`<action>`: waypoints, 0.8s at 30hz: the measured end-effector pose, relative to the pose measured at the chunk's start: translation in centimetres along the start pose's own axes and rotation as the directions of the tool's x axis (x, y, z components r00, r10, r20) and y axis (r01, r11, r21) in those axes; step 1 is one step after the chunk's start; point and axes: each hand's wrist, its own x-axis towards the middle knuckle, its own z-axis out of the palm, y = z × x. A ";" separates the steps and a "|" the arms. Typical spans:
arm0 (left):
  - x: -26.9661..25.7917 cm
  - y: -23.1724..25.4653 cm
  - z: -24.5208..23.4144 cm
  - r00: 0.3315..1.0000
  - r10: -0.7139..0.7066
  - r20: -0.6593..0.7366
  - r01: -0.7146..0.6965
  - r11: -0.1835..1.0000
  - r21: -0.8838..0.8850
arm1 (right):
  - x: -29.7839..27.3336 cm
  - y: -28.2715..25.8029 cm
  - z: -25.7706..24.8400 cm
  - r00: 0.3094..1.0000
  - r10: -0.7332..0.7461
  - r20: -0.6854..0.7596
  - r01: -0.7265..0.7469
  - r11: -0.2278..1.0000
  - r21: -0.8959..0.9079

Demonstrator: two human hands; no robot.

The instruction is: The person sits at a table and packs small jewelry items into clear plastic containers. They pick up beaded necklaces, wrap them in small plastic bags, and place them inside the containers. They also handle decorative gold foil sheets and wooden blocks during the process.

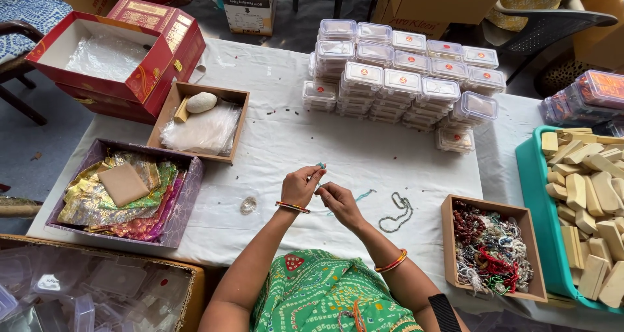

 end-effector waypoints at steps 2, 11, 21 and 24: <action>-0.4 -0.4 -0.2 0.998 0.065 0.010 -0.066 0.996 0.056 | 0.8 -1.3 -1.2 0.999 0.004 -0.047 -0.008 0.996 -0.092; -0.9 -1.4 0.7 0.885 -0.073 0.459 0.370 0.708 -0.601 | 2.9 0.6 -2.8 0.996 -0.034 -0.082 0.061 0.933 0.355; -0.2 1.4 -1.4 0.996 0.092 0.000 -0.090 0.979 0.184 | 0.8 0.0 -0.6 0.994 -0.108 -0.031 0.106 0.993 -0.059; -0.3 0.4 -0.9 0.975 0.040 0.217 -0.070 0.989 0.131 | 2.0 -1.8 -2.5 0.973 -0.226 -0.051 0.229 0.971 0.075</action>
